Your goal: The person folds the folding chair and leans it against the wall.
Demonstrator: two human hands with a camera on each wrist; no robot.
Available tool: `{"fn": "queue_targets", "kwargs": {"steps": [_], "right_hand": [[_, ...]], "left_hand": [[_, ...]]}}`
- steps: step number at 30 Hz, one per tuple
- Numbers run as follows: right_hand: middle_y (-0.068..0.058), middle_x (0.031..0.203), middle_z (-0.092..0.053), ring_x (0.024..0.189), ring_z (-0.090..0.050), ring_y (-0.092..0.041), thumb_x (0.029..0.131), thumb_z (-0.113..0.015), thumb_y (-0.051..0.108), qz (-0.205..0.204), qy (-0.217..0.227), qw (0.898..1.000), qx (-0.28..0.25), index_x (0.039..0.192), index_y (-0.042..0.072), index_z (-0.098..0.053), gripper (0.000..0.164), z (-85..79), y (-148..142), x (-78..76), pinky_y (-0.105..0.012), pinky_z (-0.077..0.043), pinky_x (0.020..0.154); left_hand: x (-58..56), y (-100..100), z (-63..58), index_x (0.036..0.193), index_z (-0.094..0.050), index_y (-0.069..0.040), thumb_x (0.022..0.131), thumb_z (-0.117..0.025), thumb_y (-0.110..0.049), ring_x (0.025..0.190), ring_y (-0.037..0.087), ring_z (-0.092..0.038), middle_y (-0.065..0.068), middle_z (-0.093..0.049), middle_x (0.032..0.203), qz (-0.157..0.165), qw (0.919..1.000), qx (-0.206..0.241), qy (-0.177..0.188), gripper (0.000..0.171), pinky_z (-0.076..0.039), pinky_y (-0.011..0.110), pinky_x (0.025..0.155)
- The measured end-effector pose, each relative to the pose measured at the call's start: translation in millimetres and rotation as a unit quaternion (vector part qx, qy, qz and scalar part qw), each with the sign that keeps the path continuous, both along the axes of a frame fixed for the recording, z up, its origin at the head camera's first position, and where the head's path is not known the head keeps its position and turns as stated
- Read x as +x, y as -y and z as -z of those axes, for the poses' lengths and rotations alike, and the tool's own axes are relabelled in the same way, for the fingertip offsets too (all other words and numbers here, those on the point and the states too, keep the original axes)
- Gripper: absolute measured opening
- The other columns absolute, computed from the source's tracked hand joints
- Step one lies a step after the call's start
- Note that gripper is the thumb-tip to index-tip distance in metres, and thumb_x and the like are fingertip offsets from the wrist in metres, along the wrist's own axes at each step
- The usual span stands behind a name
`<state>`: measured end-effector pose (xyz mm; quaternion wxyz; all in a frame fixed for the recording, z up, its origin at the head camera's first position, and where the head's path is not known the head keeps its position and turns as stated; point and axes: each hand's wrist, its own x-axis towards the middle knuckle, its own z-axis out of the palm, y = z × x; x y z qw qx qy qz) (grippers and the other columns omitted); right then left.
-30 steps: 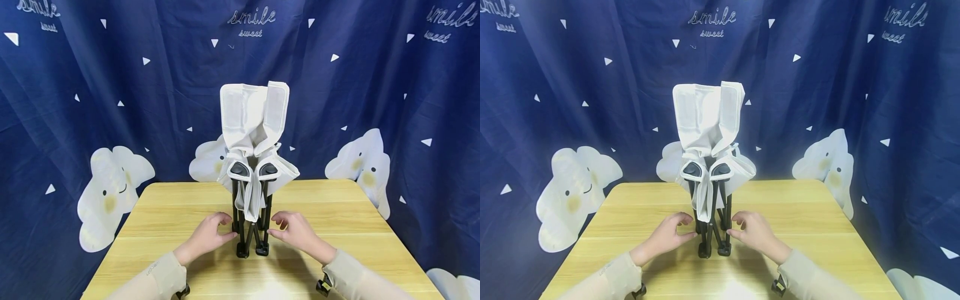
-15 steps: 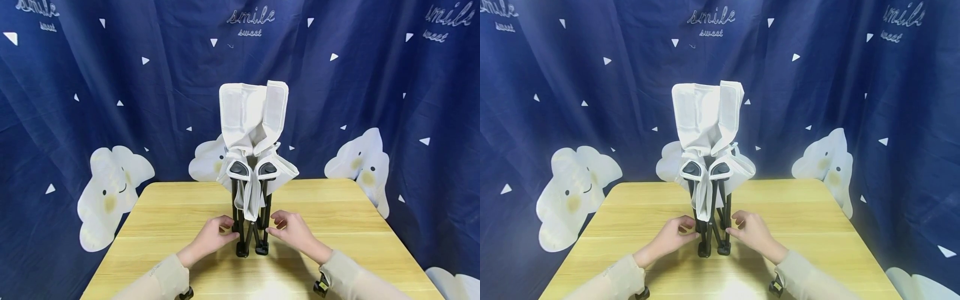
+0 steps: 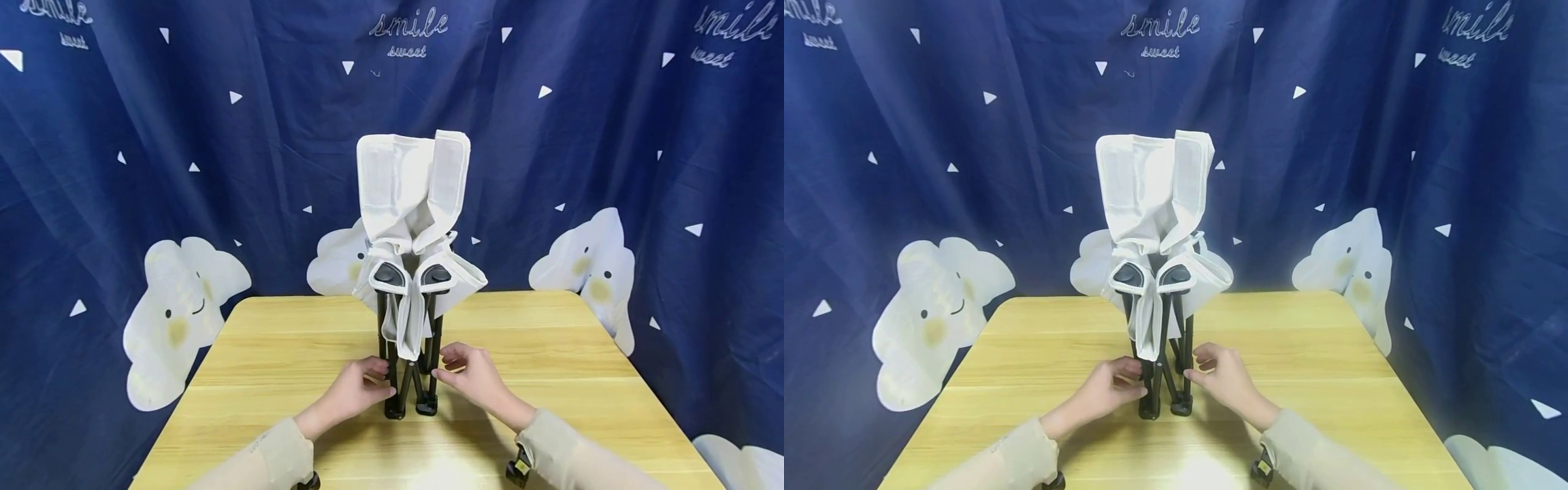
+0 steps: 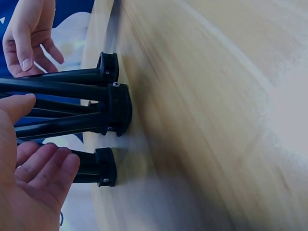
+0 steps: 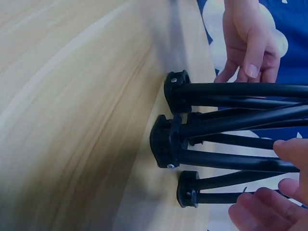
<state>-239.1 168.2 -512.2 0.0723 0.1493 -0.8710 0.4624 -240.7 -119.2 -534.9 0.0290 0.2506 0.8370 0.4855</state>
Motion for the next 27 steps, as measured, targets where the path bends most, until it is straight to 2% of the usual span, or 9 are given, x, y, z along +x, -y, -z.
{"fn": "queue_targets", "kwargs": {"steps": [4,10,12,20,27], "right_hand": [[-0.015,0.099,-0.081,0.085,-0.08,-0.023,0.085,-0.088,0.004,-0.01,-0.008,1.0,-0.025,0.11,-0.001,-0.076,0.028,3.0,3.9,0.5,-0.027,-0.067,0.077],[-0.011,0.094,-0.083,0.082,-0.079,-0.018,0.087,-0.084,-0.001,-0.019,-0.028,0.999,-0.041,0.106,0.001,-0.077,0.021,7.6,8.0,0.1,-0.027,-0.066,0.075],[-0.011,0.093,-0.082,0.081,-0.078,-0.016,0.087,-0.084,-0.002,-0.014,-0.031,0.999,-0.04,0.105,0.002,-0.077,0.02,8.6,9.2,0.3,-0.025,-0.065,0.075],[-0.013,0.094,-0.08,0.082,-0.078,-0.018,0.087,-0.081,-0.006,-0.01,-0.011,0.998,-0.058,0.108,-0.001,-0.072,0.023,12.7,12.9,1.5,-0.025,-0.064,0.076],[-0.012,0.093,-0.078,0.083,-0.078,-0.022,0.088,-0.08,-0.008,-0.01,-0.015,0.998,-0.064,0.109,0.0,-0.068,0.026,19.1,15.5,2.2,-0.024,-0.064,0.074]], "left_hand": [[2.7,-1.3,3.2,0.136,-0.061,0.011,0.088,-0.088,-0.015,0.11,0.04,-0.074,0.025,-0.072,0.125,0.012,0.9999,-0.008,-0.007,0.061,-0.066,0.046,0.094],[4.7,-6.2,6.9,0.134,-0.059,0.01,0.085,-0.091,-0.014,0.106,0.036,-0.074,0.022,-0.071,0.121,0.003,0.9999,-0.001,-0.017,0.064,-0.066,0.031,0.09],[5.1,-8.0,8.1,0.133,-0.059,0.009,0.085,-0.092,-0.013,0.105,0.036,-0.074,0.021,-0.071,0.119,0.004,0.9998,0.011,-0.013,0.062,-0.066,0.03,0.09],[9.8,-14.3,13.1,0.129,-0.058,0.005,0.087,-0.091,-0.01,0.103,0.037,-0.074,0.018,-0.069,0.116,-0.004,0.9992,0.039,0.002,0.056,-0.067,0.042,0.091],[11.5,-21.0,15.9,0.127,-0.058,0.002,0.089,-0.09,-0.016,0.103,0.03,-0.073,0.017,-0.07,0.114,-0.025,0.9988,0.032,-0.026,0.053,-0.067,0.041,0.092]]}}
